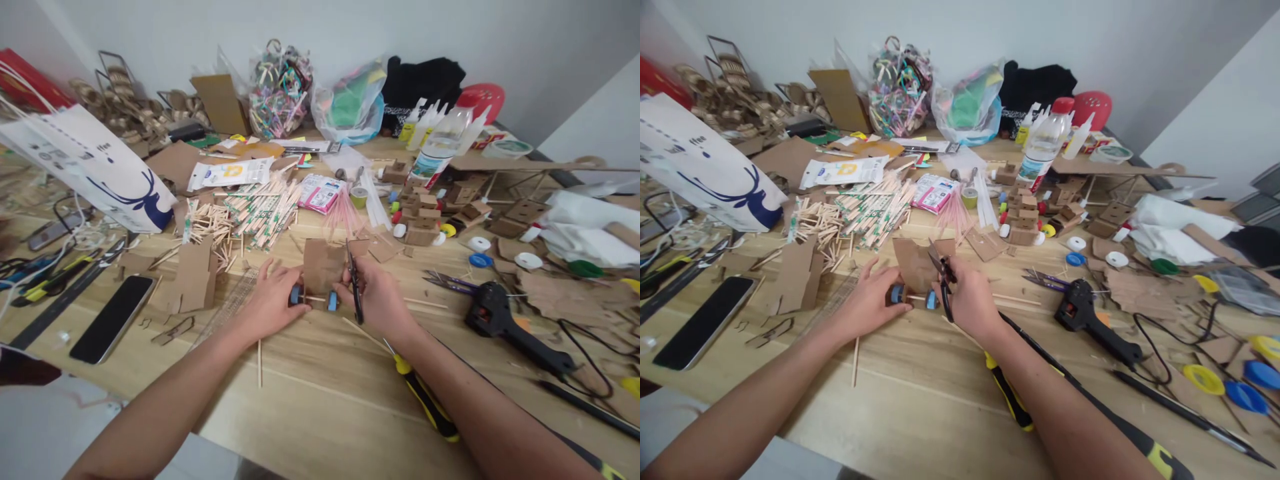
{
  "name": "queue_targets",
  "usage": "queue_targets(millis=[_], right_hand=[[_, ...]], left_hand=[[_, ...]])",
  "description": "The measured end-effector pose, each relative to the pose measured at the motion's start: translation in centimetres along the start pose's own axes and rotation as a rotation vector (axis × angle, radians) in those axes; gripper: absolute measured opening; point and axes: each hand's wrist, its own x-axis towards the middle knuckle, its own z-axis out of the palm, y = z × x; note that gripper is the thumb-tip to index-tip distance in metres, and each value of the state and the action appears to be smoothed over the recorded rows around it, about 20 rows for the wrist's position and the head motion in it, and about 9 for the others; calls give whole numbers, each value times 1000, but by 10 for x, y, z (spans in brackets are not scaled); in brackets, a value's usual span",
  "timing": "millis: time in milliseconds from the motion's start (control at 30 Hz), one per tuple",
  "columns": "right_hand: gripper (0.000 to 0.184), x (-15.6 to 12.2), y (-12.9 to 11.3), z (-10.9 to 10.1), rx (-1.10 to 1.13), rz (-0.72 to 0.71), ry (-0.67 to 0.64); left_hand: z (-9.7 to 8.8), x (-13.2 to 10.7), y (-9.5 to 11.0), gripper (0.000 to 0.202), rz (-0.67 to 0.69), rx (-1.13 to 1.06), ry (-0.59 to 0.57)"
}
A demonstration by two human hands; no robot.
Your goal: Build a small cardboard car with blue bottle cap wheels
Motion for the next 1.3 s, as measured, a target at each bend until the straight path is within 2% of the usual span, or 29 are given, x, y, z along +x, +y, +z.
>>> queue_targets(millis=[367,567,1300], right_hand=[[20,1,2,1,-6,22,-18],[19,-1,1,2,-22,19,-12],[19,1,-1,3,19,49,-22]], left_hand=[[0,0,2,34,-14,5,-3],[1,1,-1,40,-1,0,7],[-1,1,2,33,-55,30,2]])
